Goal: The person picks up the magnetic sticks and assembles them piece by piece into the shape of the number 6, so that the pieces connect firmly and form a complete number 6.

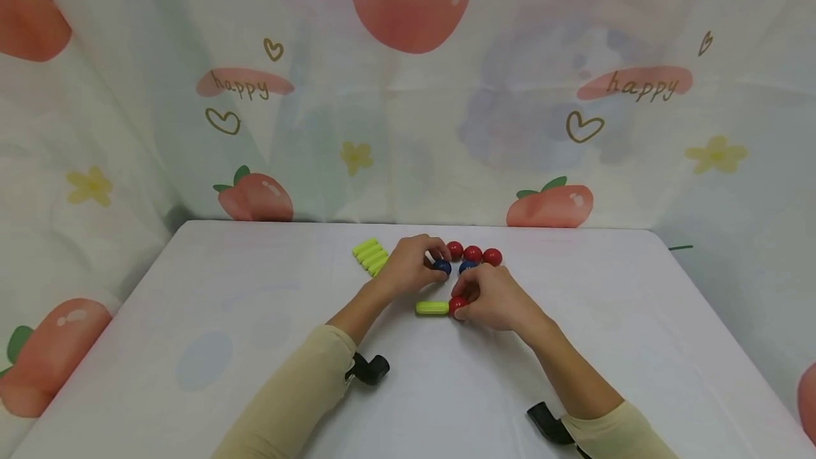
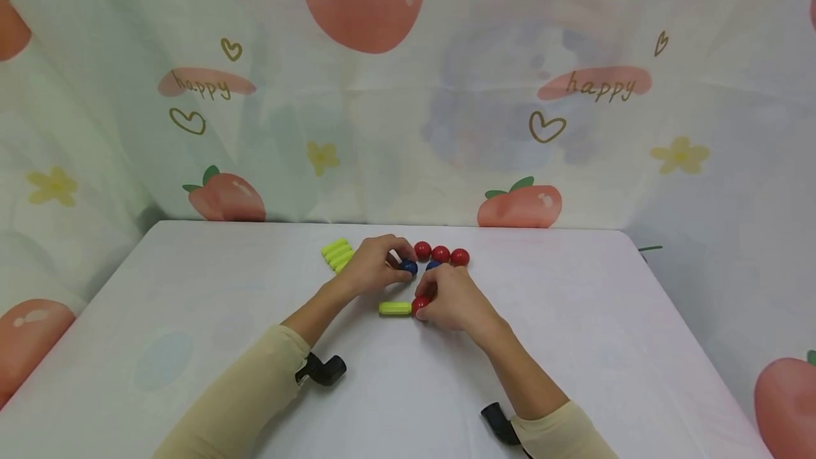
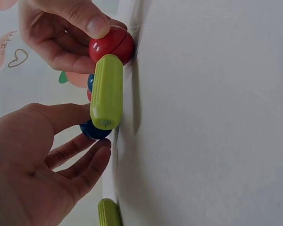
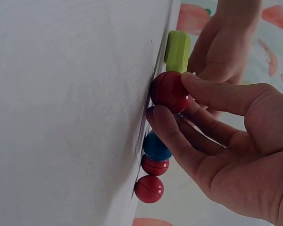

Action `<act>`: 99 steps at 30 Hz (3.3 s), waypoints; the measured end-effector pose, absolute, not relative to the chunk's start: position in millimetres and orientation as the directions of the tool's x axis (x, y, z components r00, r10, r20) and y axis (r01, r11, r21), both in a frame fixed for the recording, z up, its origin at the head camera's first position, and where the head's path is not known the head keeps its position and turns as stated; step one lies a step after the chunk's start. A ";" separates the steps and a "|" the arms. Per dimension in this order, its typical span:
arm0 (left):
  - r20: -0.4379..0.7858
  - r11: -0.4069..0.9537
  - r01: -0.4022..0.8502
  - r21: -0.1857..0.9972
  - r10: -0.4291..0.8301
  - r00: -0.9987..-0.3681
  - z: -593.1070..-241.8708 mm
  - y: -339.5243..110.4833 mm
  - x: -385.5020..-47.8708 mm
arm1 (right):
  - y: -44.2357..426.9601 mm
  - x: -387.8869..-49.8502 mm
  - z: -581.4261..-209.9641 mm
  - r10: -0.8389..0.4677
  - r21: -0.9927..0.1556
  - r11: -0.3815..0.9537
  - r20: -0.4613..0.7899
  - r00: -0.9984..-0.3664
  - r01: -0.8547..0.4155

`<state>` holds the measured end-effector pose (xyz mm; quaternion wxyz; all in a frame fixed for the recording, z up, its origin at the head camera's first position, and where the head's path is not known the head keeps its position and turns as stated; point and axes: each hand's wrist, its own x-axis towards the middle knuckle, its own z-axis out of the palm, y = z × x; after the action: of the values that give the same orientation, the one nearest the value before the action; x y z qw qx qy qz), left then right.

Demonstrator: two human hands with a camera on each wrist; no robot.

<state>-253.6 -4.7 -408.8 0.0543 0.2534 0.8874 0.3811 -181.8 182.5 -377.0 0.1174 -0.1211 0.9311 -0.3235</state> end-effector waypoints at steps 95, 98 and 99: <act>-0.063 0.587 0.268 0.764 0.481 -0.874 -401.8 -75.0 -207.9 | 175.6 -186.8 -379.3 -0.229 -0.588 0.799 -0.105 -0.968 -0.126; -0.077 0.612 0.272 0.743 0.481 -0.873 -400.6 -76.6 -208.8 | 176.0 -187.2 -379.7 -0.230 -0.586 0.800 -0.104 -0.968 -0.127; -0.082 0.621 0.272 0.735 0.479 -0.874 -400.3 -77.3 -209.2 | 176.1 -187.3 -379.9 -0.230 -0.586 0.801 -0.104 -0.968 -0.127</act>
<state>-209.2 -77.3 -400.3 0.1361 0.2109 0.8900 0.3807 -187.3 176.1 -379.9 0.0853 -0.0945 0.9450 -0.3013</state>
